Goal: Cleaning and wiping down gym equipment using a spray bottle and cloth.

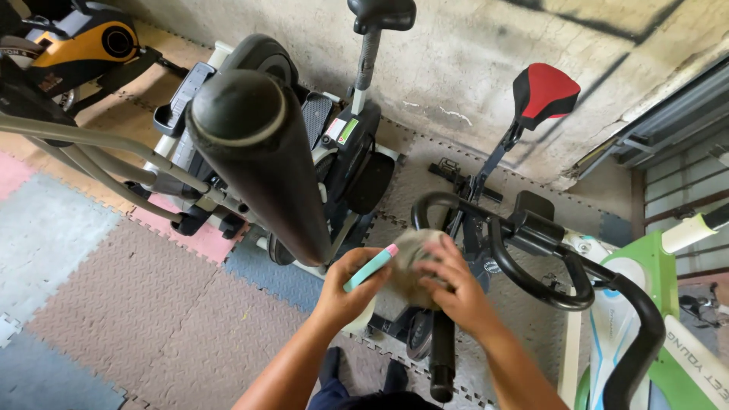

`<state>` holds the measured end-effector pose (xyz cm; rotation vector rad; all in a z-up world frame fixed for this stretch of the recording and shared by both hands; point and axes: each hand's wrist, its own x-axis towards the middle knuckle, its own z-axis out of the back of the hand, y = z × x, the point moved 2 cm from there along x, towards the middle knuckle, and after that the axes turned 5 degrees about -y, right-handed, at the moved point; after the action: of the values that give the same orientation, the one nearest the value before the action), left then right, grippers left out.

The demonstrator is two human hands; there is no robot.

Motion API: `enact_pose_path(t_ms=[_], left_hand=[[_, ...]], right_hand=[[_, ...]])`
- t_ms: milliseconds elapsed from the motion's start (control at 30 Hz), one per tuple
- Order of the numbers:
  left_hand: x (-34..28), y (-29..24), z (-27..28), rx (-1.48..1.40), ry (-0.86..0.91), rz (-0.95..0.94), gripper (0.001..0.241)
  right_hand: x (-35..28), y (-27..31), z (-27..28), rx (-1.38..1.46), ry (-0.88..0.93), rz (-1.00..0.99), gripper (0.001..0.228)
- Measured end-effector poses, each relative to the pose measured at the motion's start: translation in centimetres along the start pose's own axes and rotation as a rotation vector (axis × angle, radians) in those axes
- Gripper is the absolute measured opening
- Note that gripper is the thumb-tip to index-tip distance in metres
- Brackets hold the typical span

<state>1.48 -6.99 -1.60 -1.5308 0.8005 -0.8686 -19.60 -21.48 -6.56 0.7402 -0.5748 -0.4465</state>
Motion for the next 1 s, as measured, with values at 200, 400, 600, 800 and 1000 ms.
enact_pose_path(t_ms=[200,400,600,800,1000], left_hand=[[0.2,-1.6,0.3,0.076,0.012,0.041,0.027],[0.3,-0.5,0.5,-0.02,0.031,0.066,0.029],[-0.2,-0.9,1.5,0.025,0.022,0.057,0.028],[0.8,2.4,3.0,0.187,0.028,-0.137,0.026],[3.4,6.2,0.5,-0.044,0.034,-0.085,0.025]], right_hand=[[0.8,-0.1,-0.5,0.132,0.126,-0.939,0.083],[5.5,-8.1,-3.8,0.82,-0.22,-1.186,0.041],[11.6,-18.5,-6.0,1.063,-0.279,-1.09,0.041],[6.0,-11.1,-4.3,0.712,-0.308,-0.97,0.039],[-2.0,0.5,1.3,0.438,0.014,-0.845,0.041]])
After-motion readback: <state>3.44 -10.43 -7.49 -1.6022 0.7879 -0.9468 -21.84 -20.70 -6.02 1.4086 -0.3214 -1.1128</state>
